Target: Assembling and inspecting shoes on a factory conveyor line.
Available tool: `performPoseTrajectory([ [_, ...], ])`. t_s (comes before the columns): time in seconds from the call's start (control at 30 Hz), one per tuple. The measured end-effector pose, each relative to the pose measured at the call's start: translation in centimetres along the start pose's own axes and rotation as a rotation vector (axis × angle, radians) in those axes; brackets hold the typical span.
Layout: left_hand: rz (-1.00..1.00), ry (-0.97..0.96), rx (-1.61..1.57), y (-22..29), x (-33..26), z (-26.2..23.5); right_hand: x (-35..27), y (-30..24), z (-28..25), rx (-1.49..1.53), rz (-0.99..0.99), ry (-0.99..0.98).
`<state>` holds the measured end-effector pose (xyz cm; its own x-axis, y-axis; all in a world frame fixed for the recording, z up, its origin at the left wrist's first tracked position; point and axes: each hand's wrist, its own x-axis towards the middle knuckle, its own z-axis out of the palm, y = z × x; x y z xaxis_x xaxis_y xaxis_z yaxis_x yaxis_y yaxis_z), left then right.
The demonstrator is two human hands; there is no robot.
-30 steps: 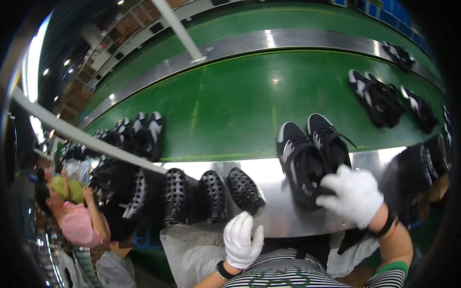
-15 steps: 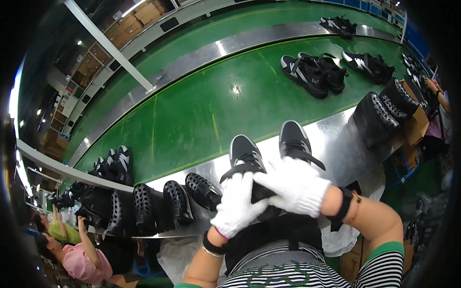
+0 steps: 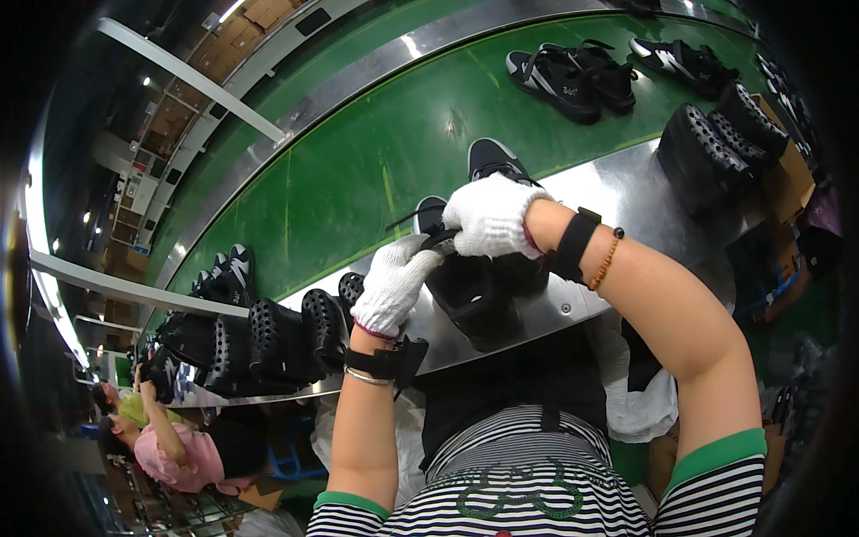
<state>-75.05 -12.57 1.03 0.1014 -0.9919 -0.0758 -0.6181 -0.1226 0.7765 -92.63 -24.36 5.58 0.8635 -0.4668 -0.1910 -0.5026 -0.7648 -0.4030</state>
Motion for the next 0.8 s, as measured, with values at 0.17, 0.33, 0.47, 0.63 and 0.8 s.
performPoseTrajectory([
  [0.17, 0.064, 0.12, -0.064, -1.4, 0.4, 1.1, 0.2, 1.0, 0.7, 0.029, -0.055, 0.037],
  [0.33, 0.199, 0.133, -0.109, 0.8, -0.1, 1.1, -2.1, 1.2, 1.7, 0.052, -0.168, 0.295],
  [0.47, 0.289, 0.375, 0.01, -2.2, -2.3, 2.2, -7.7, -1.0, 1.6, -0.151, -0.133, 0.609],
  [0.63, 0.201, 0.531, 0.152, -2.7, -1.9, 5.0, -9.7, 0.5, 7.8, -0.09, 0.009, 0.635],
  [0.8, 0.222, 0.59, 0.153, -1.2, -0.9, 5.6, -11.2, 0.1, 8.9, -0.053, -0.047, 0.588],
])
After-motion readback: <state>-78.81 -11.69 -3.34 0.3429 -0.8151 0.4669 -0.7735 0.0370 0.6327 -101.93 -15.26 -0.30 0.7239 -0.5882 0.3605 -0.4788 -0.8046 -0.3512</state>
